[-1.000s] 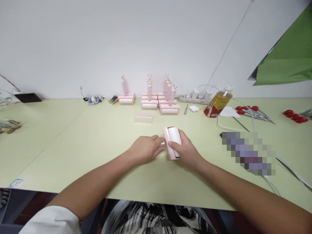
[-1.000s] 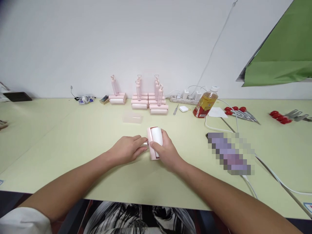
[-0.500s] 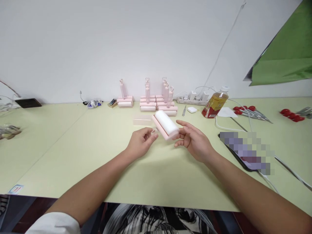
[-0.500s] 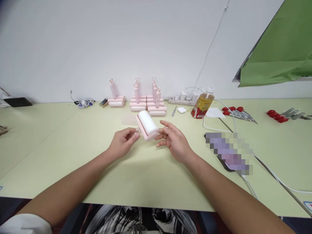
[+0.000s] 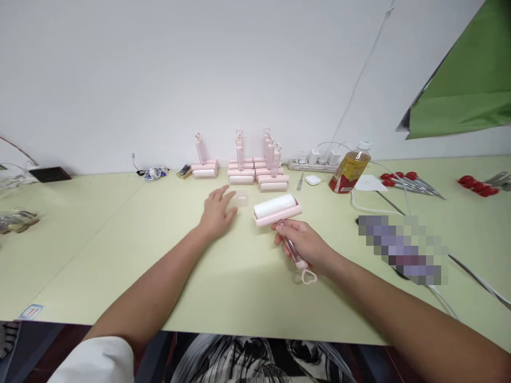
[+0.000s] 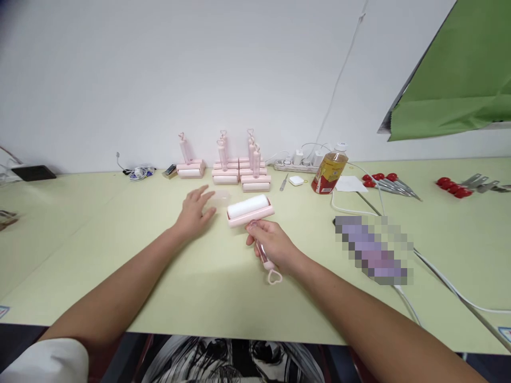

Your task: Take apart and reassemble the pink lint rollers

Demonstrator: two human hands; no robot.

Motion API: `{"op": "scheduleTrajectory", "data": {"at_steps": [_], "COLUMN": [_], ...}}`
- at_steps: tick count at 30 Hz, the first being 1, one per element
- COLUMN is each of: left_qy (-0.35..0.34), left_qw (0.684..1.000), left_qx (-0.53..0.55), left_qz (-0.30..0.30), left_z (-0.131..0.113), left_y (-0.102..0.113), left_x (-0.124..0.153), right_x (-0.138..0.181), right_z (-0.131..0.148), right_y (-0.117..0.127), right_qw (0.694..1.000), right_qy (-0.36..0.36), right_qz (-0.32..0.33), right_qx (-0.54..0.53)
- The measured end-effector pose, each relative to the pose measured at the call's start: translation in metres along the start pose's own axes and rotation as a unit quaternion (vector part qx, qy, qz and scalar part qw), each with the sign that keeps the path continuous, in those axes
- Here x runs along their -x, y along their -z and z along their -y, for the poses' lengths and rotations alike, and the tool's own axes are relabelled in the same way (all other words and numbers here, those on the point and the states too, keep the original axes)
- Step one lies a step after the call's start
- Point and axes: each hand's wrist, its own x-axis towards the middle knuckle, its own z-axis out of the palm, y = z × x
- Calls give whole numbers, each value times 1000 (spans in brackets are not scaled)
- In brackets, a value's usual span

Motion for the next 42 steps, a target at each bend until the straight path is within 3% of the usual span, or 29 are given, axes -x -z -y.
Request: {"op": "scheduleTrajectory", "data": {"at_steps": [2, 5, 11, 13, 17, 23, 30, 33, 38, 40, 42], "left_qy": [47, 56, 106, 140, 175, 138, 77, 28, -119, -184, -203], "left_qw": [996, 992, 988, 965, 888, 856, 861, 883, 978, 980, 977], "left_qx": [-54, -58, 108, 220, 423, 487, 471, 427, 145, 48, 5], "left_qz": [45, 95, 12, 4, 44, 102, 174, 195, 89, 65, 64], "left_z": [22, 37, 28, 22, 11, -4, -18, -24, -47, -58, -65], "left_y": [-4, -8, -8, -8, -9, -12, -4, 4, 15, 13, 6], "left_x": [-7, -11, -10, -8, 0, 11, 15, 16, 25, 29, 31], "right_x": [1, 1, -6, -8, -10, -8, -7, -7, -4, -3, -2], "right_z": [0, -5, -18, -19, -18, -15, -17, -15, -5, -3, -4], "right_y": [-2, -6, -8, -7, -5, -4, -5, -5, -5, -5, -5], "right_qw": [998, 992, 986, 987, 992, 992, 994, 997, 996, 993, 989], "right_qy": [-25, -47, -47, -45, -22, -5, 17, 12, -39, -46, -37], "right_qz": [33, 74, 113, 100, 67, 59, 55, 46, 38, 47, 75], "right_qx": [40, 92, 116, 114, 105, 114, 91, 63, -64, -99, -121]}}
